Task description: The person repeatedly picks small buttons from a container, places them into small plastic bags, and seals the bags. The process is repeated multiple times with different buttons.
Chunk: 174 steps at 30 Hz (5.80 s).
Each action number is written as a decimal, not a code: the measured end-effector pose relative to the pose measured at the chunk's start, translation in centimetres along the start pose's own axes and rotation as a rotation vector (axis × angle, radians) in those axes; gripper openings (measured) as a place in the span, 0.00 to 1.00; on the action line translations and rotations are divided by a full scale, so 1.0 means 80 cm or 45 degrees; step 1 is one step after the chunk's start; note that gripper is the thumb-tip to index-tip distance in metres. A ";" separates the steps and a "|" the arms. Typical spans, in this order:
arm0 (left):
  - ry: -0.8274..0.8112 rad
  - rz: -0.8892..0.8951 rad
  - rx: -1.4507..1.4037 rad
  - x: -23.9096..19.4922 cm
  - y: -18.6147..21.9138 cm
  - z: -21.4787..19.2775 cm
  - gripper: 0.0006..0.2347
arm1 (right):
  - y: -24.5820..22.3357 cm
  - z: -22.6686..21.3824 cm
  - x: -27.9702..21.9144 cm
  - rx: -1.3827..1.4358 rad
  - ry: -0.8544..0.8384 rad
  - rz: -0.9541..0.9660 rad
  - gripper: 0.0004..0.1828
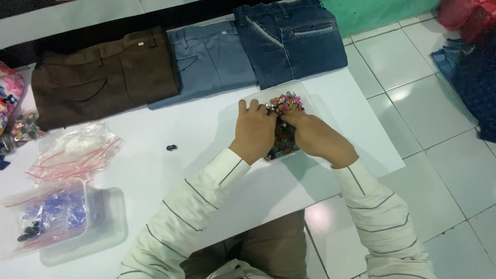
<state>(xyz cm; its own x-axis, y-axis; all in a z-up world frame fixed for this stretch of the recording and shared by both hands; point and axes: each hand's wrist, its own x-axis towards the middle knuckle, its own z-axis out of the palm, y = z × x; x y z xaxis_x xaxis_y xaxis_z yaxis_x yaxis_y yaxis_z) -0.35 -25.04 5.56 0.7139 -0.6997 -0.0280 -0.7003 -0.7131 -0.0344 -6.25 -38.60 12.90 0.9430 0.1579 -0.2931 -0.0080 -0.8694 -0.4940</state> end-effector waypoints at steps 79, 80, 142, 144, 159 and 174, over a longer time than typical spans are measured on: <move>0.057 0.096 -0.712 0.032 -0.024 0.011 0.08 | 0.040 0.032 0.038 -0.305 0.355 0.218 0.09; 0.073 0.109 -0.772 0.031 -0.025 0.006 0.09 | 0.041 0.028 0.038 -0.145 0.365 0.230 0.11; 0.639 -0.721 -0.908 -0.230 -0.183 0.111 0.04 | -0.156 0.228 0.119 0.432 0.436 -0.495 0.05; 0.655 -0.738 -0.917 -0.230 -0.180 0.105 0.04 | -0.154 0.227 0.118 0.462 0.412 -0.496 0.05; 0.684 -0.754 -0.697 -0.253 -0.146 0.102 0.03 | -0.124 0.227 0.079 0.539 0.357 -0.419 0.07; 0.730 -0.050 -0.873 -0.173 -0.018 -0.006 0.07 | -0.050 0.055 -0.076 0.468 0.591 -0.198 0.13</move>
<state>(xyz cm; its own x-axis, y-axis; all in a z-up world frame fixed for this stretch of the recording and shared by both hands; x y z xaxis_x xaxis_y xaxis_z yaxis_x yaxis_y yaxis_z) -9.25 -14.33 6.47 0.7542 -0.4581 0.4705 -0.6553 -0.4779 0.5850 -13.45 -33.99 13.06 0.9882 -0.0225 0.1515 0.1050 -0.6208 -0.7769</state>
